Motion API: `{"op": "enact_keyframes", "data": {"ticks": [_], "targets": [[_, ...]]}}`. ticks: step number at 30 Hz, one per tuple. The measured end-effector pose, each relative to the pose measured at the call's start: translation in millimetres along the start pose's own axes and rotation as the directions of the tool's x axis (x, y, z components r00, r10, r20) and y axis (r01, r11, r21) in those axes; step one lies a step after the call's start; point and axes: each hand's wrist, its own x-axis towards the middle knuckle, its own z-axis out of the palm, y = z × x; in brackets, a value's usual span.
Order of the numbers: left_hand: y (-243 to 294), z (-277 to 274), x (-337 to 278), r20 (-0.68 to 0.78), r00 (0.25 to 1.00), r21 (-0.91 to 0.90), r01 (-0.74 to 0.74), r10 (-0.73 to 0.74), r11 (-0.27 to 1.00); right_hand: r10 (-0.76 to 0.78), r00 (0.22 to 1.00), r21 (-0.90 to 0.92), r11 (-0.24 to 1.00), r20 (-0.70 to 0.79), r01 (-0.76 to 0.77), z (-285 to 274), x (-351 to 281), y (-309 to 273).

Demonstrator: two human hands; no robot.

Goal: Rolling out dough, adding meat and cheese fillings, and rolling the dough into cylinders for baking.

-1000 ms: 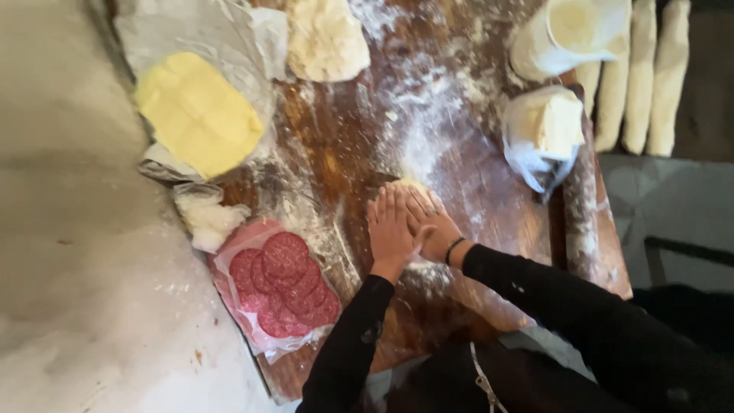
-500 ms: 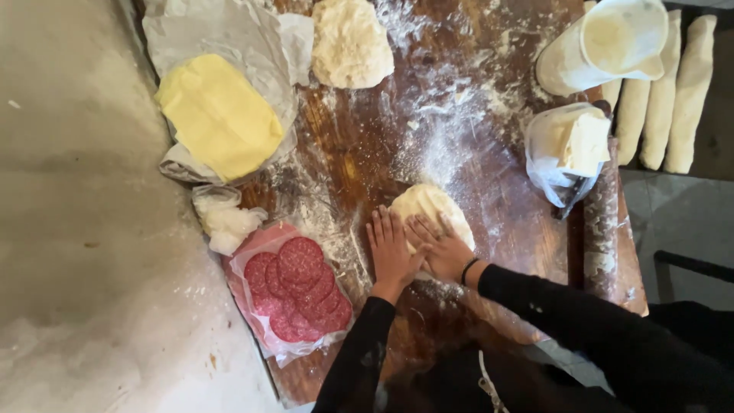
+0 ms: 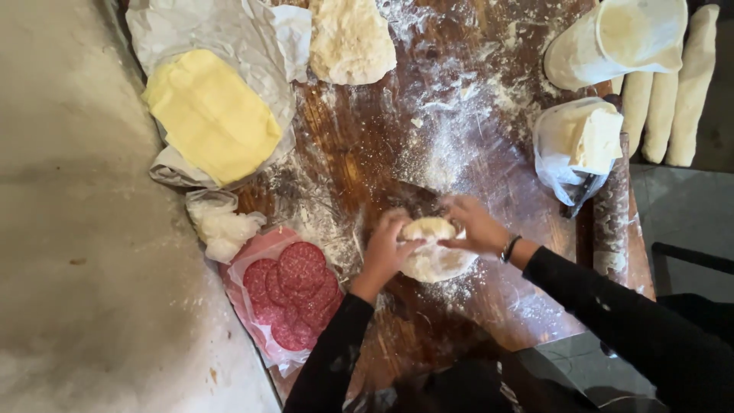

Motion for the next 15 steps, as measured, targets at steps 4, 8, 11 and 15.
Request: {"op": "enact_keyframes", "data": {"ticks": [4, 8, 11, 15], "targets": [[37, -35, 4, 0.181, 0.973, -0.201, 0.176, -0.14, 0.964, 0.208, 0.922, 0.295, 0.904, 0.325, -0.308, -14, -13, -2], [80, -79, 29, 0.067, 0.997, -0.166, -0.028, 0.04, 0.986, 0.146, 0.984, 0.815, 0.556, 0.101, -0.166, -109, 0, -12], [87, -87, 71, -0.361, 0.789, 0.08, -0.504, 0.497, 0.86, 0.051, 0.983, 0.51, 0.859, -0.177, 0.047, -145, 29, -10], [31, -41, 143, -0.406, 0.582, 0.469, -0.528, 0.704, 0.708, -0.116, 0.911, -0.064, 0.993, -0.397, 0.099, -109, 79, 23]]}}
